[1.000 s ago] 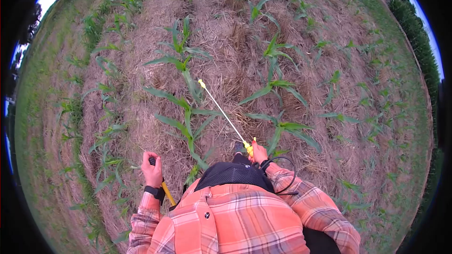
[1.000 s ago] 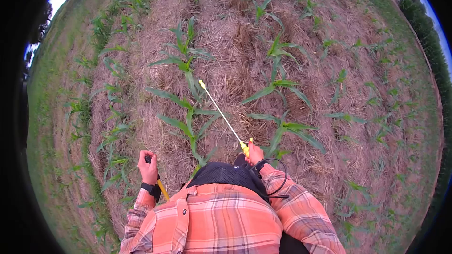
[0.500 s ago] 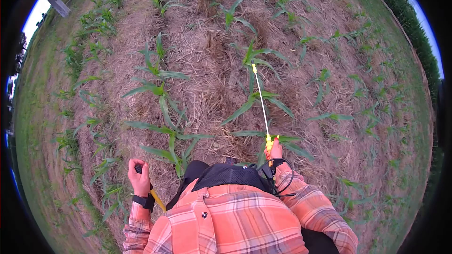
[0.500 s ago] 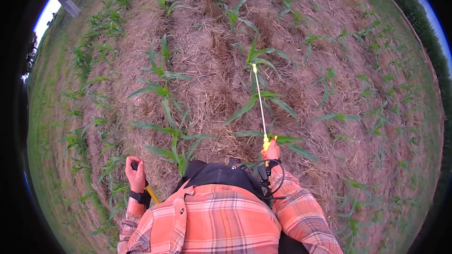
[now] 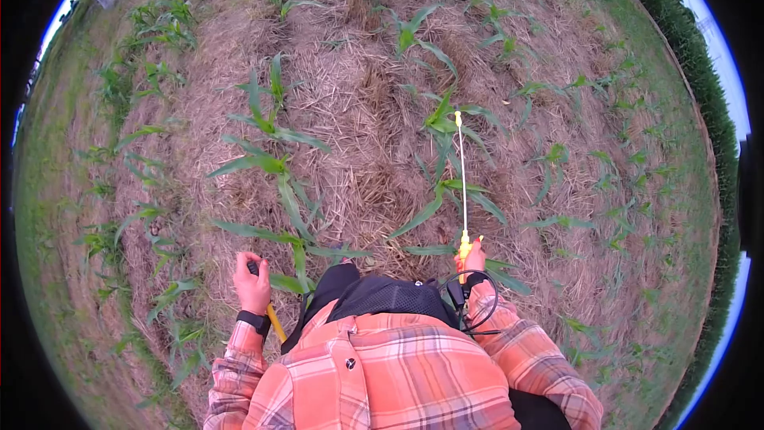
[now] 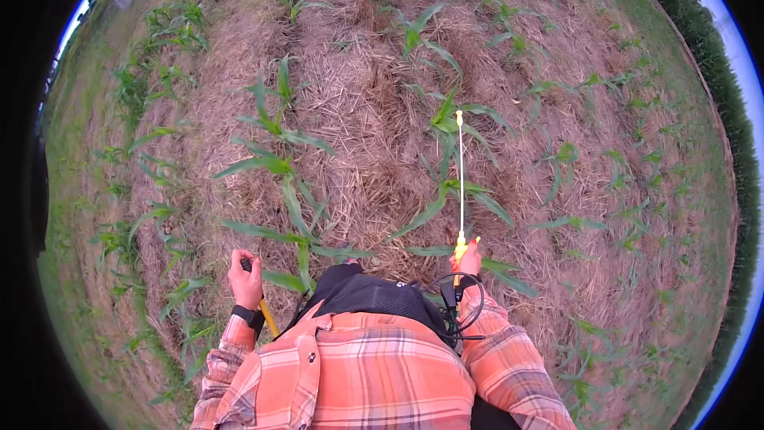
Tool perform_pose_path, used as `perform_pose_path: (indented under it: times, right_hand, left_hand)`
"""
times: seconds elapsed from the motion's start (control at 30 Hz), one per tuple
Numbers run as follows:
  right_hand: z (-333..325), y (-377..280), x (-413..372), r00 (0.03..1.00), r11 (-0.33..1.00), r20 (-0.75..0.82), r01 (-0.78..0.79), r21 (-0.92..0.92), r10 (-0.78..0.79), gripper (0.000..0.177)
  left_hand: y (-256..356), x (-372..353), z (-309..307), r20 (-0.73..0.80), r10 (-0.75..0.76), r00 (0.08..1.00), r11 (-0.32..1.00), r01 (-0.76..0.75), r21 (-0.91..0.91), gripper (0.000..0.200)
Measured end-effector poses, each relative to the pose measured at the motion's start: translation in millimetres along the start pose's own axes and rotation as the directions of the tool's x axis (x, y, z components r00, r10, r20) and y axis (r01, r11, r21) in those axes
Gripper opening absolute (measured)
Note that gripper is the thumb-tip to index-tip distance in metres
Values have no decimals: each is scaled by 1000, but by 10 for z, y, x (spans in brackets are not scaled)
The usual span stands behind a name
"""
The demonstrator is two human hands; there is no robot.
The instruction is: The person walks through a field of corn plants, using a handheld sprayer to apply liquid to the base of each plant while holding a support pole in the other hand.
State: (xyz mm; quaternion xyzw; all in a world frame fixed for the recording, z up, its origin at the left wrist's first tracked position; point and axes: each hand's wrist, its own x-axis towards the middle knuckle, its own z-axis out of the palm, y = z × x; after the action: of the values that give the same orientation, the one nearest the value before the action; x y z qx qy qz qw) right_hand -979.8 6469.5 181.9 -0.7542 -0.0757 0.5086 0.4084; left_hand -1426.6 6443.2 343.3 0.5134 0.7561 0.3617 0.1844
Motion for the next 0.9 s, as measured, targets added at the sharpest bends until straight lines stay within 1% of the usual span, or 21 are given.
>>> perform_pose_path:
  times: [0.07, 0.1, 0.13, 0.2, 0.23, 0.27, 0.3, 0.33, 0.37, 0.4, 0.43, 0.47, 0.5, 0.53, 0.6, 0.63, 0.73, 0.8, 0.83, 0.87, 0.9]
  right_hand:
    - [342, -62, -84, 997, 997, 68, -39, -72, 44, 59]
    - [521, -95, -145, 996, 986, 87, 44, -159, -30, 58]
    - [676, -151, -200, 992, 987, 126, 11, -158, 10, 57]
    - [997, -231, -317, 981, 963, 193, 41, -267, 12, 57]
    - [1177, -290, -423, 979, 933, 201, 96, -347, -27, 57]
    - [1334, -331, -509, 970, 940, 241, 79, -332, 3, 55]
    - [1467, -350, -554, 961, 917, 278, 97, -386, 16, 55]
    - [1587, -367, -581, 949, 892, 313, 117, -437, 30, 55]
    - [1691, -314, -560, 926, 872, 377, 188, -452, -4, 54]
    - [1803, -330, -603, 911, 862, 412, 185, -473, 30, 53]
    - [1900, -345, -631, 893, 830, 448, 222, -513, 38, 52]
    - [1981, -381, -665, 875, 795, 483, 259, -548, 48, 52]
    - [2067, -434, -694, 858, 792, 506, 244, -559, 92, 50]
    - [2145, -487, -727, 837, 778, 538, 274, -565, 96, 48]
    - [2295, -584, -751, 801, 776, 586, 291, -560, 123, 47]
    - [2352, -604, -717, 799, 777, 588, 291, -558, 123, 47]
    - [2465, -632, -543, 781, 785, 603, 268, -559, 163, 47]
    - [2563, -730, -390, 796, 796, 593, 283, -536, 116, 48]
    - [2629, -819, -320, 814, 784, 570, 282, -552, 108, 50]
    - [2687, -919, -245, 809, 789, 579, 288, -542, 103, 50]
    - [2721, -1030, -165, 835, 788, 540, 258, -559, 109, 50]
  left_hand:
    - [-158, 207, -48, 28, -81, 996, 994, 83, -77, 12]
    - [-168, 295, -84, 8, -44, 999, 998, 45, -43, 12]
    - [-179, 362, -104, 7, -51, 999, 998, 51, -47, 12]
    - [-237, 506, -154, -3, -73, 997, 996, 73, -49, 12]
    - [-290, 572, -183, -6, -75, 997, 996, 75, -52, 12]
    - [-368, 622, -181, 5, -105, 994, 993, 105, -57, 12]
    - [-395, 677, -198, 17, -134, 991, 989, 134, -64, 12]
    - [-412, 729, -214, 12, -136, 991, 988, 136, -68, 12]
    - [-429, 766, -222, 5, -135, 991, 989, 135, -64, 12]
    - [-446, 810, -234, -2, -133, 991, 989, 132, -60, 12]
    - [-487, 847, -227, -5, -132, 991, 989, 132, -62, 12]
    - [-527, 873, -213, -23, -118, 993, 988, 115, -104, 11]
    - [-548, 908, -202, -43, -104, 994, 984, 97, -147, 11]
    - [-563, 946, -210, -47, -102, 994, 984, 94, -149, 11]
    - [-577, 1034, -240, -29, -145, 989, 978, 139, -153, 11]
    - [-560, 1075, -240, -49, -117, 992, 983, 109, -147, 11]
    - [-485, 1214, -240, -55, -134, 989, 981, 124, -152, 11]
    - [-409, 1349, -210, -66, -162, 985, 974, 149, -169, 11]
    - [-358, 1441, -202, -73, -183, 980, 968, 166, -188, 12]
    - [-288, 1539, -194, -82, -174, 981, 971, 157, -183, 12]
    - [-204, 1636, -178, -101, -154, 983, 975, 134, -178, 12]
